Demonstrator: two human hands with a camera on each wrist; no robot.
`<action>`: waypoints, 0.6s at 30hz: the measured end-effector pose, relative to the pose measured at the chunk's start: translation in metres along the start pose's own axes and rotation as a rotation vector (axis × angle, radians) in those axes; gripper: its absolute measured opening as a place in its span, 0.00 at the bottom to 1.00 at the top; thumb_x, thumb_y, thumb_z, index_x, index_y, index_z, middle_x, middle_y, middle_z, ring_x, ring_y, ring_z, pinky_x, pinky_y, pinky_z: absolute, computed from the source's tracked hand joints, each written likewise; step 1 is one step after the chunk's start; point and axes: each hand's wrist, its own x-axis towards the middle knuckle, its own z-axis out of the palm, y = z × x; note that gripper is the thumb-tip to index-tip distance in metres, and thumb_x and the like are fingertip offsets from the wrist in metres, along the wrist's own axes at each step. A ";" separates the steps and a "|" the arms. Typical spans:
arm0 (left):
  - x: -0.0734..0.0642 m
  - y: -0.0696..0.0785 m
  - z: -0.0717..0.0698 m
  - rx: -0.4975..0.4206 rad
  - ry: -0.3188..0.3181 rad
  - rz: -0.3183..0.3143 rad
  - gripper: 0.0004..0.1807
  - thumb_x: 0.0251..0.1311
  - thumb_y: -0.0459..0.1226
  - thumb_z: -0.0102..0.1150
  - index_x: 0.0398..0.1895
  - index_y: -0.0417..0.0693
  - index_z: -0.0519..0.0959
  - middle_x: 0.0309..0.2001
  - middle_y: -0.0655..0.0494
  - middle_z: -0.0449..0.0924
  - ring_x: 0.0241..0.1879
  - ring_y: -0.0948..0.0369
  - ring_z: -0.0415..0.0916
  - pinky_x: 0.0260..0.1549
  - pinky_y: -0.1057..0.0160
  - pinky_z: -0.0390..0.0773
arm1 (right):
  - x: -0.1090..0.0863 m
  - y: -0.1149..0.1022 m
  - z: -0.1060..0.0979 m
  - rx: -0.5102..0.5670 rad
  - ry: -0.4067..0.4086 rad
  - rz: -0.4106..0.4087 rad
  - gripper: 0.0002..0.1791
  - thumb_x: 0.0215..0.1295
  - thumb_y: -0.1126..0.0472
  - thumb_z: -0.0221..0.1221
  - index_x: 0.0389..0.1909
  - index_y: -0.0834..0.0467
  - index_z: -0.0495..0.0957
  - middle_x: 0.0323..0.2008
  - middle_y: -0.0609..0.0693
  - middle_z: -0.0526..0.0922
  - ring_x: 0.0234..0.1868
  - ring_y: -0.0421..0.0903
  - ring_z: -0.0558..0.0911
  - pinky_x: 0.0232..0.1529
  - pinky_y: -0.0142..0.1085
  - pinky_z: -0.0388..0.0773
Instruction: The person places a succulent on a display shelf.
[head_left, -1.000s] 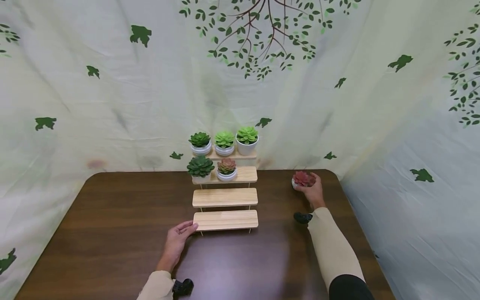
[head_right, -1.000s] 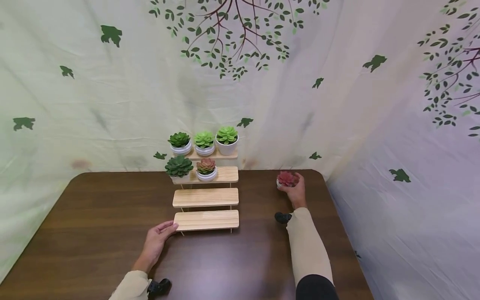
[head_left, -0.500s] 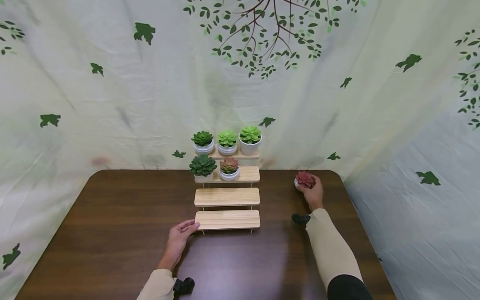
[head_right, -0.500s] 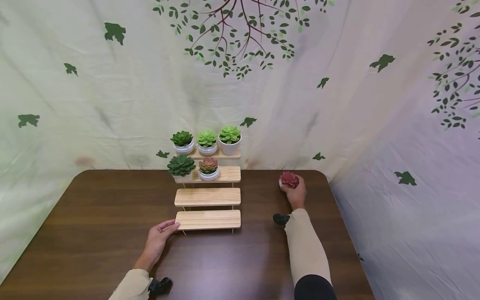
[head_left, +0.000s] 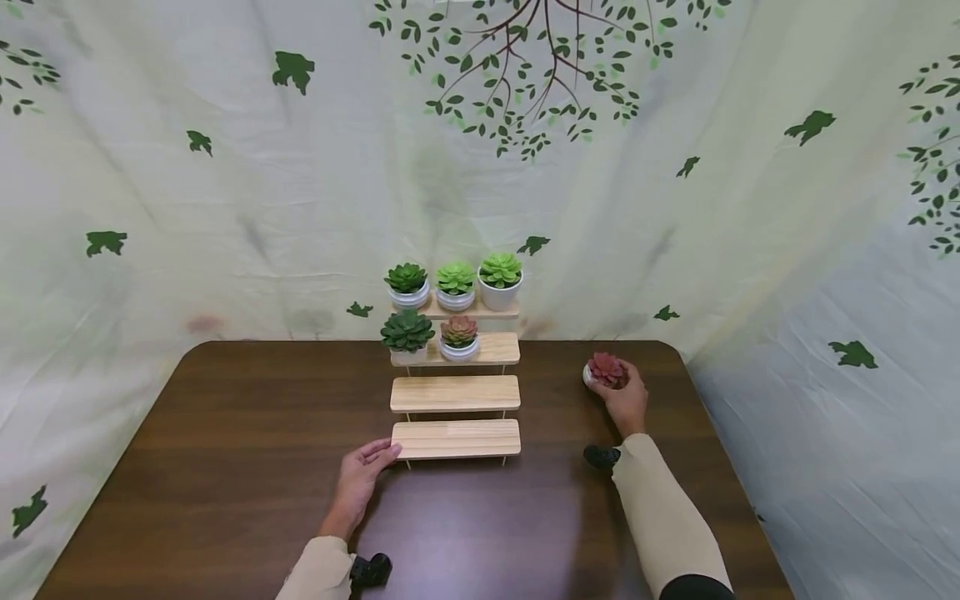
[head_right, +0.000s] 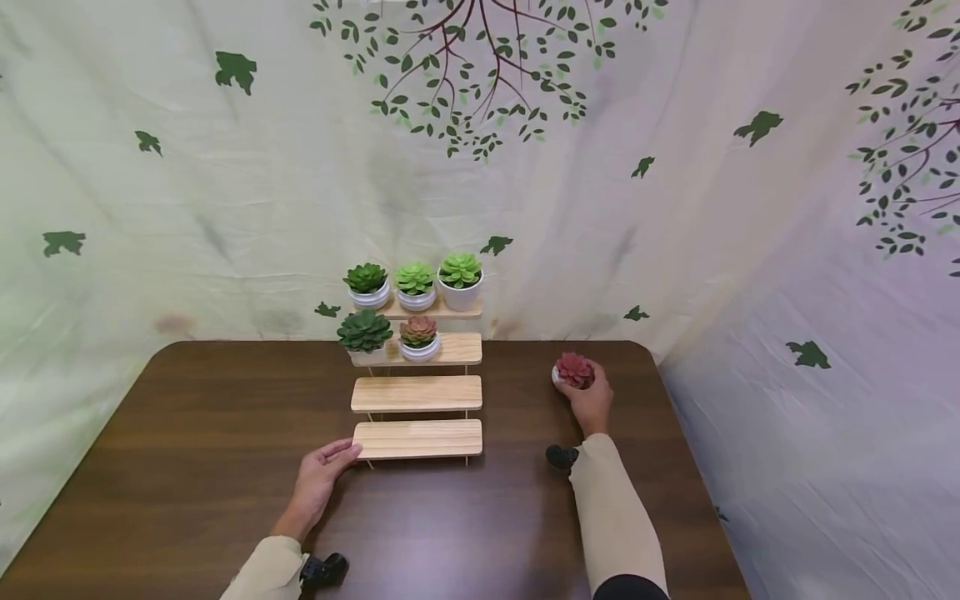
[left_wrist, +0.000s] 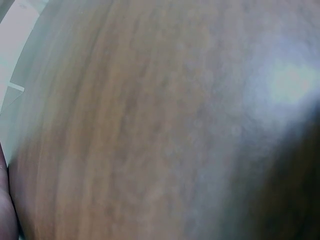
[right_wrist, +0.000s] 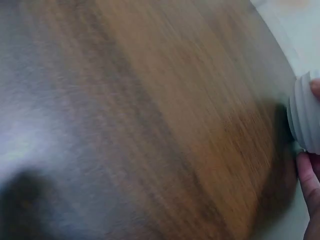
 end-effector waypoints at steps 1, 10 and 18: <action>0.000 0.000 0.000 0.003 0.001 0.000 0.24 0.58 0.36 0.66 0.52 0.25 0.75 0.38 0.54 0.85 0.35 0.71 0.79 0.38 0.73 0.75 | -0.002 0.000 0.000 0.008 -0.002 -0.002 0.40 0.52 0.59 0.72 0.64 0.63 0.65 0.61 0.63 0.72 0.62 0.57 0.71 0.64 0.49 0.64; 0.001 0.002 -0.001 0.005 0.004 0.020 0.23 0.59 0.36 0.66 0.51 0.24 0.75 0.36 0.59 0.85 0.35 0.72 0.78 0.38 0.73 0.76 | -0.015 -0.020 0.001 0.044 -0.020 -0.029 0.40 0.52 0.56 0.73 0.64 0.62 0.66 0.61 0.62 0.72 0.62 0.56 0.71 0.64 0.49 0.65; 0.000 0.002 0.003 -0.008 -0.005 0.014 0.24 0.59 0.36 0.66 0.51 0.24 0.75 0.36 0.59 0.85 0.35 0.72 0.78 0.38 0.73 0.76 | -0.023 -0.047 -0.003 0.071 -0.103 -0.081 0.38 0.51 0.59 0.73 0.63 0.62 0.68 0.60 0.61 0.73 0.61 0.54 0.72 0.62 0.48 0.67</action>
